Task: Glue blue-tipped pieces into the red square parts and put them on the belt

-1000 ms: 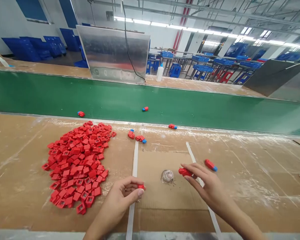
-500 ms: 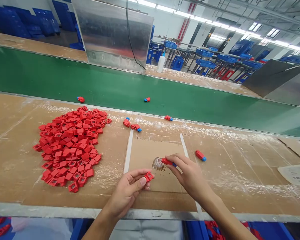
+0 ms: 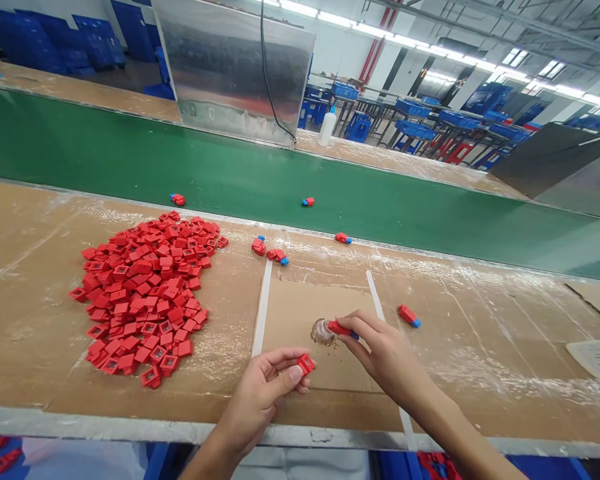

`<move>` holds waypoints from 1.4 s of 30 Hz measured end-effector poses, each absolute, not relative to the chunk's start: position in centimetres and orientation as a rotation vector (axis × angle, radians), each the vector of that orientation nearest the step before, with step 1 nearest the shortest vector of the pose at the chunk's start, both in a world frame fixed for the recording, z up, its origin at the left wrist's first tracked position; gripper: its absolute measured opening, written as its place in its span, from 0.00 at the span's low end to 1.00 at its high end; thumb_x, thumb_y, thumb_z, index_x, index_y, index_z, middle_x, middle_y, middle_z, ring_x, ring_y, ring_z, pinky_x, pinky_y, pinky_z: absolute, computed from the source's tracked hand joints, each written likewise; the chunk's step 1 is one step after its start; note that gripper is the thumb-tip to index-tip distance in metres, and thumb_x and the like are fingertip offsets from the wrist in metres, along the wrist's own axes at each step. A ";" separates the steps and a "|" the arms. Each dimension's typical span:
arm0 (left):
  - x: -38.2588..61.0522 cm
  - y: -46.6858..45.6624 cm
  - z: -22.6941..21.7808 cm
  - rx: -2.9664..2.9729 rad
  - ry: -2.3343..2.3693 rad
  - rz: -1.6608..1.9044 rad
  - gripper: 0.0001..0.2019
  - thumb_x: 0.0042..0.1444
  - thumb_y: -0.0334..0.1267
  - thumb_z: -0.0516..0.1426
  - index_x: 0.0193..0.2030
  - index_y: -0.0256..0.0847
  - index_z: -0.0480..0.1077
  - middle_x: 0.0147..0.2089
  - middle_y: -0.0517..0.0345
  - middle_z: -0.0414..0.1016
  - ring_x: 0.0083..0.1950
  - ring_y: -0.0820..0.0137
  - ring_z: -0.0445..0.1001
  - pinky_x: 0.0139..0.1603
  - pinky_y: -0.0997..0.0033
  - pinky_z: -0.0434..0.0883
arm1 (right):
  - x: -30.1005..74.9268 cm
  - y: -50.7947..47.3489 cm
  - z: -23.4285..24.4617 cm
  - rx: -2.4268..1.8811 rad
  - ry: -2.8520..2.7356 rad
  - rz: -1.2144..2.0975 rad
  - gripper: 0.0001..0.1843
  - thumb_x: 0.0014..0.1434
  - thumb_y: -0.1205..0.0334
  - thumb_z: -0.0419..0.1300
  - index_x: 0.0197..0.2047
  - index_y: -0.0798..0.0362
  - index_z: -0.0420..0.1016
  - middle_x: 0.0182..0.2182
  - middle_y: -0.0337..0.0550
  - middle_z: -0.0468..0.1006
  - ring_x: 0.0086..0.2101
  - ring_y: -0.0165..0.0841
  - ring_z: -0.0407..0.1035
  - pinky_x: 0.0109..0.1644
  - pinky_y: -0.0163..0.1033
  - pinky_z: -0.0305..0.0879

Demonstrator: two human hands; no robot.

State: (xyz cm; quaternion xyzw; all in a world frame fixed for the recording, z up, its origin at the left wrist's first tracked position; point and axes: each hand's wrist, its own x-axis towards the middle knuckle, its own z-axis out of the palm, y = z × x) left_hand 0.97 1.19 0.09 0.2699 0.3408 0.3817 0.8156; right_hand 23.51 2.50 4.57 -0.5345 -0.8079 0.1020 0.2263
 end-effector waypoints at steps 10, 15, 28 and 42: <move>1.2 0.5 -1.0 0.634 0.735 0.840 0.16 0.51 0.36 0.67 0.48 0.36 0.76 0.38 0.54 0.79 0.37 0.71 0.74 0.43 0.71 0.71 | 23.6 2.5 6.0 -1.499 -2.057 0.285 0.09 0.68 0.58 0.53 0.47 0.48 0.73 0.41 0.46 0.78 0.40 0.39 0.73 0.42 0.42 0.70; 1.3 0.1 -0.9 0.675 0.721 0.842 0.15 0.53 0.36 0.66 0.48 0.38 0.76 0.37 0.56 0.78 0.37 0.72 0.74 0.44 0.72 0.70 | 21.5 -0.5 5.7 -1.483 -1.765 0.604 0.10 0.66 0.57 0.57 0.48 0.48 0.73 0.41 0.47 0.78 0.38 0.38 0.74 0.40 0.41 0.72; 1.1 0.0 -0.4 0.736 0.672 0.786 0.14 0.56 0.36 0.64 0.50 0.39 0.75 0.41 0.53 0.80 0.41 0.70 0.74 0.47 0.71 0.68 | 18.1 -4.2 2.2 -1.450 -1.245 1.115 0.16 0.63 0.53 0.61 0.51 0.51 0.72 0.43 0.51 0.80 0.42 0.42 0.77 0.47 0.45 0.75; 1.1 0.0 -0.5 0.802 0.754 0.808 0.15 0.53 0.37 0.65 0.48 0.36 0.78 0.34 0.53 0.79 0.36 0.68 0.74 0.43 0.69 0.70 | 17.9 -4.4 2.4 -1.461 -1.508 0.906 0.07 0.65 0.57 0.58 0.43 0.49 0.74 0.33 0.43 0.75 0.33 0.36 0.71 0.36 0.38 0.71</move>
